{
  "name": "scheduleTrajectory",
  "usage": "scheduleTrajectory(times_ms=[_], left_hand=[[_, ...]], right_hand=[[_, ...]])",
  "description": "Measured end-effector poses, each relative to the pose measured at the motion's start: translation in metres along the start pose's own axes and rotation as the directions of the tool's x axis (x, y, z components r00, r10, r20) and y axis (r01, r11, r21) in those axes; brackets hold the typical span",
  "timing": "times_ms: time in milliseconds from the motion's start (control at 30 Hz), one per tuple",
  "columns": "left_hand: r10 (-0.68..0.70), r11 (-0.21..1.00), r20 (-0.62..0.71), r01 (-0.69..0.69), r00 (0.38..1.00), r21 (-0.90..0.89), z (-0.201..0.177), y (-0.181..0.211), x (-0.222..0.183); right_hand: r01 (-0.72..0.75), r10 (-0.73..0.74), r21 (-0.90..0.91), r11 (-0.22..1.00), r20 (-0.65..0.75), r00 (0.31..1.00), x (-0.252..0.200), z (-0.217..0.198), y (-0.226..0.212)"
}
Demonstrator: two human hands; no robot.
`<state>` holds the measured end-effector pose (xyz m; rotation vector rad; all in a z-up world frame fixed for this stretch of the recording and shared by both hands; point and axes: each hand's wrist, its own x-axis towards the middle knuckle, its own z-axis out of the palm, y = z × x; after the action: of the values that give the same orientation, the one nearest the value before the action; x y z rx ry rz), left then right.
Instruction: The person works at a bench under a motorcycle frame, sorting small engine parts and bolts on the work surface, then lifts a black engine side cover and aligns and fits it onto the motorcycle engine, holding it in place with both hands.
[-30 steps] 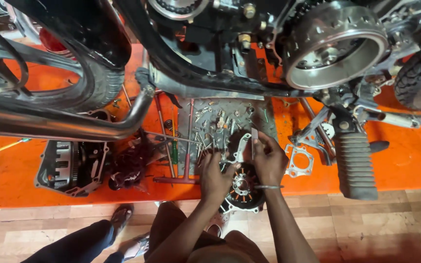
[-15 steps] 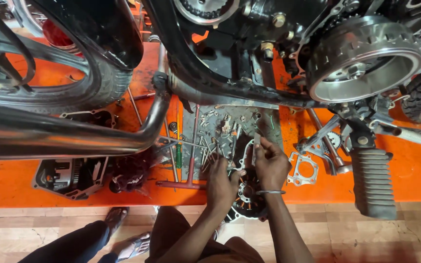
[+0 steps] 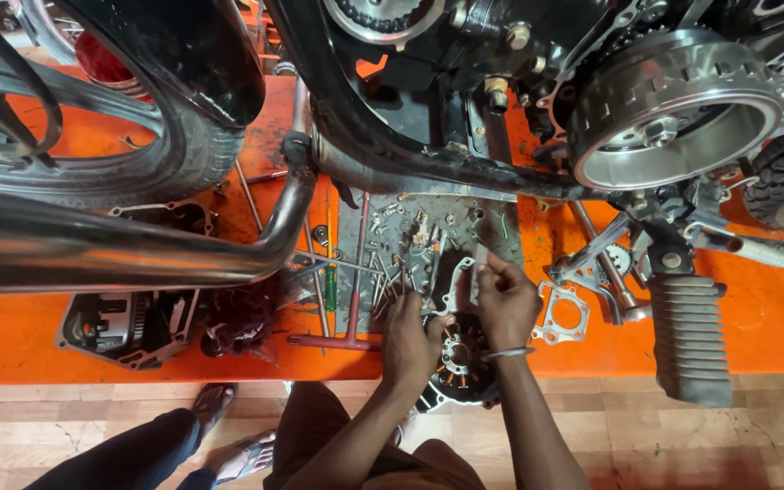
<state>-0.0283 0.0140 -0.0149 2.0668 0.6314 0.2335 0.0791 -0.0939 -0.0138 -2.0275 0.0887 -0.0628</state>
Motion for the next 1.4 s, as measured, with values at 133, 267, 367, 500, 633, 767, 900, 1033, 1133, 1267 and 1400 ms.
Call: scheduleTrajectory(times_ms=[133, 267, 367, 500, 633, 767, 900, 1033, 1133, 1267, 1400], left_hand=[[0.017, 0.999, -0.019, -0.018, 1.0, -0.031, -0.003, 0.007, 0.0], [0.021, 0.999, -0.033, -0.022, 0.999, -0.037, -0.003, 0.004, 0.002], [0.029, 0.999, -0.03, -0.03, 0.999, -0.031, -0.004, 0.004, 0.001], [0.004, 1.0, -0.003, -0.004, 1.0, -0.008, -0.005, 0.006, 0.001], [0.067, 0.998, -0.051, -0.066, 0.996, 0.008, 0.006, -0.005, 0.002], [0.091, 0.996, -0.078, -0.092, 0.993, -0.007, 0.0, 0.002, 0.001], [0.069, 0.998, -0.051, -0.069, 0.996, -0.012, -0.001, 0.0, -0.001], [0.072, 0.997, -0.055, -0.073, 0.996, -0.021, -0.001, 0.003, -0.001], [0.074, 0.997, -0.064, -0.075, 0.995, -0.024, 0.003, 0.0, -0.001], [0.093, 0.996, -0.077, -0.094, 0.993, -0.009, -0.004, 0.004, 0.001], [0.06, 0.998, -0.041, -0.06, 0.997, -0.008, -0.002, 0.006, -0.003]], right_hand=[[0.0, 0.001, -0.034, 0.999, 0.021, 1.0, 0.004, 0.001, 0.003], [-0.012, 0.006, -0.11, 0.994, -0.055, 0.998, 0.0, 0.005, -0.01], [0.025, -0.025, -0.02, 0.999, 0.005, 1.0, 0.008, 0.005, 0.01], [0.037, -0.037, -0.02, 0.999, -0.013, 0.999, 0.011, 0.003, 0.009], [0.057, -0.056, -0.025, 0.998, 0.017, 0.998, 0.011, 0.0, 0.004], [0.044, -0.042, -0.155, 0.987, 0.015, 0.999, 0.004, -0.001, -0.01], [0.094, -0.087, -0.1, 0.991, 0.072, 0.994, 0.014, -0.001, 0.004], [0.108, -0.097, -0.075, 0.991, 0.14, 0.985, 0.017, -0.005, 0.005], [0.035, -0.023, -0.113, 0.993, 0.11, 0.994, 0.019, -0.004, -0.002], [0.151, -0.14, -0.063, 0.986, 0.159, 0.977, 0.019, -0.002, 0.009], [0.004, -0.031, 0.113, 0.994, 0.237, 0.971, 0.014, -0.004, 0.006]])
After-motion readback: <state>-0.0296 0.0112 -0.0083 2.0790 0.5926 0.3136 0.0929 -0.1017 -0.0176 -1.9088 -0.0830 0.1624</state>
